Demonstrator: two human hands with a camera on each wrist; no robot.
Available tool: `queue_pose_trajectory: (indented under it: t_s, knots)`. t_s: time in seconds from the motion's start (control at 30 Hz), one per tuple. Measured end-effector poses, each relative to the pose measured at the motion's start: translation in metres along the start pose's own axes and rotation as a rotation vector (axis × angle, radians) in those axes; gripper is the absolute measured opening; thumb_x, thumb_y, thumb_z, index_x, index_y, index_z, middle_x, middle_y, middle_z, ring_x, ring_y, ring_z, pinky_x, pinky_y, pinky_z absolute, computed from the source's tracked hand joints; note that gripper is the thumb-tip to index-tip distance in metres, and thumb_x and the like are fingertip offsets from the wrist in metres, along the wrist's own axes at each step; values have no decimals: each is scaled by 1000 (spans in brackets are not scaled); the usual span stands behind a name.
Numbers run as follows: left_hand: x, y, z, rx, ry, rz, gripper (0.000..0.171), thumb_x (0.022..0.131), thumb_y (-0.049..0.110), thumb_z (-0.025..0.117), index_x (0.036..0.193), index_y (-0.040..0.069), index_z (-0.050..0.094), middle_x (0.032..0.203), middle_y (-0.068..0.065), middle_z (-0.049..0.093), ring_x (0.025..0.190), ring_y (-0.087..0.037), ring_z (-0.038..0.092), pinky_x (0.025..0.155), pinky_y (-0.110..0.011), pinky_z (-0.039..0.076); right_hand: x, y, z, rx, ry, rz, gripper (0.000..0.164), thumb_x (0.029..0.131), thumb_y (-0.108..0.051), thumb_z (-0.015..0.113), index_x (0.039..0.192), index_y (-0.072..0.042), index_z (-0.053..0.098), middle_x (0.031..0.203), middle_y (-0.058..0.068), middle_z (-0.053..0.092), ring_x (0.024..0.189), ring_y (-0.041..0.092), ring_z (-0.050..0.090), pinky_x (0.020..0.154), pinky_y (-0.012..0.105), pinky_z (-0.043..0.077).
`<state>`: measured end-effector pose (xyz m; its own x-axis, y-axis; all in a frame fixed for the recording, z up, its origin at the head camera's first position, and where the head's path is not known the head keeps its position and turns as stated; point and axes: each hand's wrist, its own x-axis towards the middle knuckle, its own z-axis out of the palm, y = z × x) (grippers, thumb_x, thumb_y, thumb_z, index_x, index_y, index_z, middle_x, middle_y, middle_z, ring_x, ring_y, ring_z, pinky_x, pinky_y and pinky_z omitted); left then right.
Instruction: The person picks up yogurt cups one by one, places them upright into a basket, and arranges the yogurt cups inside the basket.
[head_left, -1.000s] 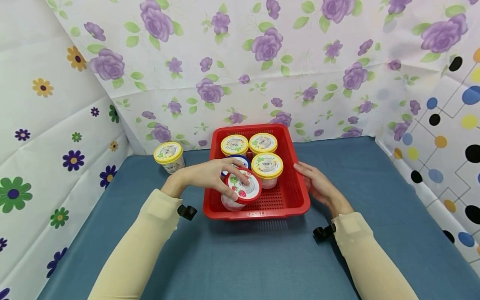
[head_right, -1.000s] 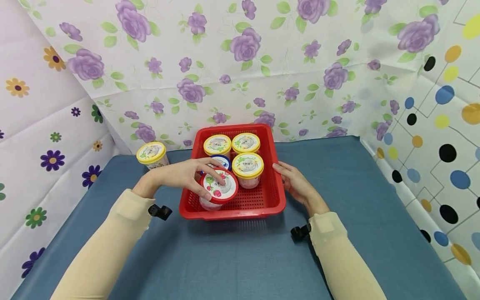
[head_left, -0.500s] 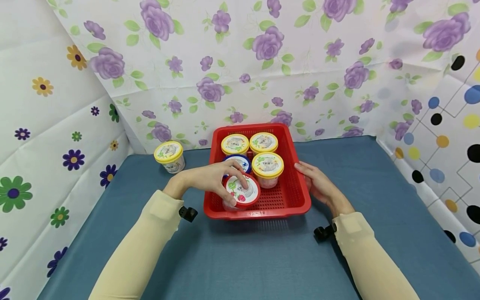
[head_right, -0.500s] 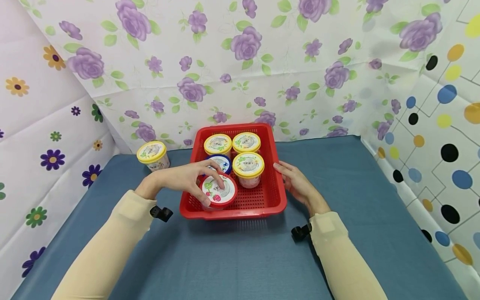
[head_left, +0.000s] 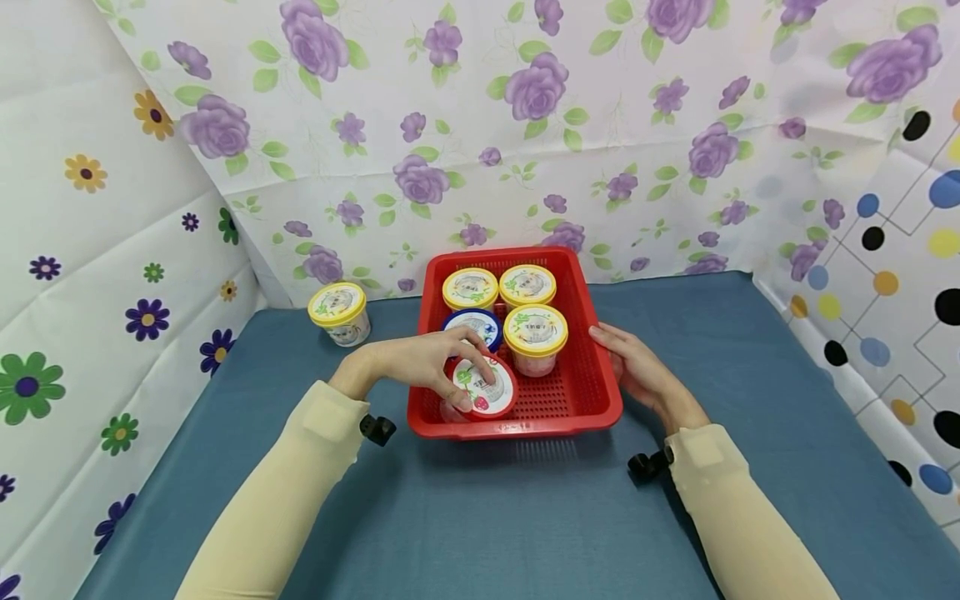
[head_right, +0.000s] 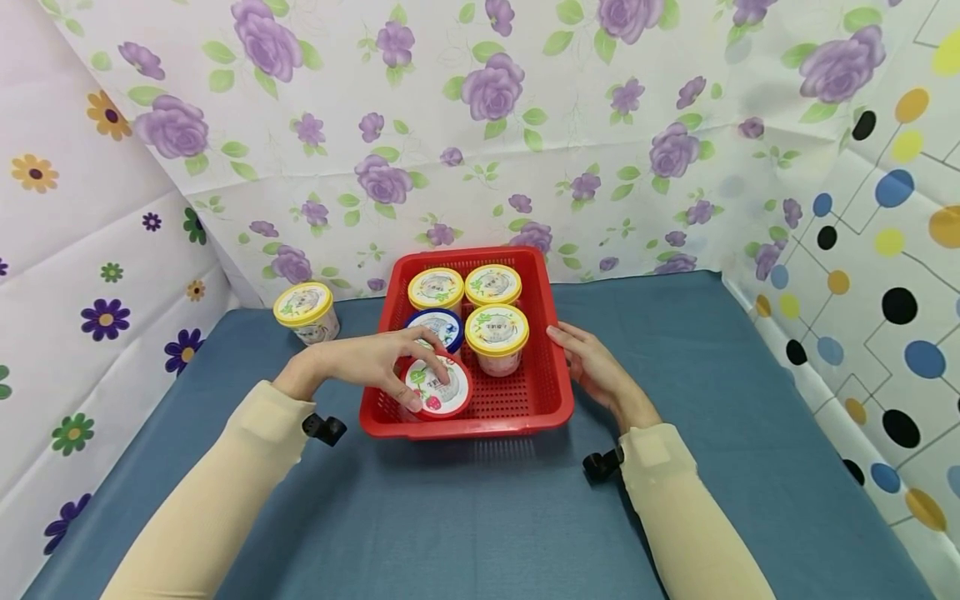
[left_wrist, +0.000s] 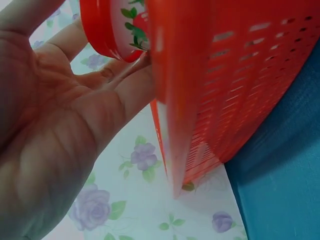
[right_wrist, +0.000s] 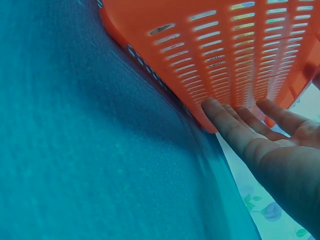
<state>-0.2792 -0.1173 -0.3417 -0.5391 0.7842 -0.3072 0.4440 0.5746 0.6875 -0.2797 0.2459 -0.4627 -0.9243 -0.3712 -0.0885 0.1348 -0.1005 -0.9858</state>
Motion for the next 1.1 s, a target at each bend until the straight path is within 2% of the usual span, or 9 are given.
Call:
queue_pose_trajectory:
  t_s: [0.13, 0.33, 0.5, 0.7, 0.9, 1.1]
  knots:
    - [0, 0, 1, 32, -16, 3, 35, 90, 26, 83, 123, 23, 75, 148, -5, 43, 138, -26, 36, 96, -34, 56, 0, 0, 0, 6, -8, -3, 59, 111, -39, 49, 158, -5, 37, 145, 23, 57, 114, 26, 72, 90, 41, 60]
    - [1, 3, -3, 140, -31, 32, 28, 101, 14, 67, 127, 22, 75, 150, -5, 46, 138, -25, 40, 104, -37, 50, -1, 0, 0, 14, -12, -8, 58, 111, -37, 48, 158, -4, 38, 144, 24, 57, 112, 26, 72, 90, 41, 60]
    - [2, 7, -7, 178, -38, 21, 33, 99, 3, 66, 125, 21, 77, 148, -5, 50, 136, -26, 42, 102, -36, 51, 0, 1, 0, 15, -7, -7, 57, 112, -37, 48, 158, -5, 38, 144, 23, 58, 111, 25, 72, 89, 41, 60]
    - [2, 11, -10, 239, -39, 4, 31, 97, 3, 70, 121, 21, 78, 148, -6, 53, 138, -27, 43, 103, -37, 52, 0, 1, -1, 11, -5, -6, 57, 112, -36, 47, 158, -5, 37, 143, 21, 58, 110, 24, 73, 89, 41, 60]
    - [4, 16, -10, 308, -23, -16, 31, 93, -1, 73, 114, 21, 77, 137, -2, 57, 128, -22, 48, 100, -36, 54, -1, 0, 0, 13, -4, -5, 58, 111, -37, 48, 158, -5, 38, 143, 21, 59, 110, 24, 73, 89, 41, 60]
    - [3, 18, -7, 314, -5, -40, 40, 93, 1, 75, 125, 24, 72, 138, -1, 55, 129, -21, 47, 102, -37, 53, 0, -1, 0, 13, -3, 2, 58, 111, -38, 49, 158, -5, 37, 144, 22, 58, 111, 24, 72, 90, 40, 60]
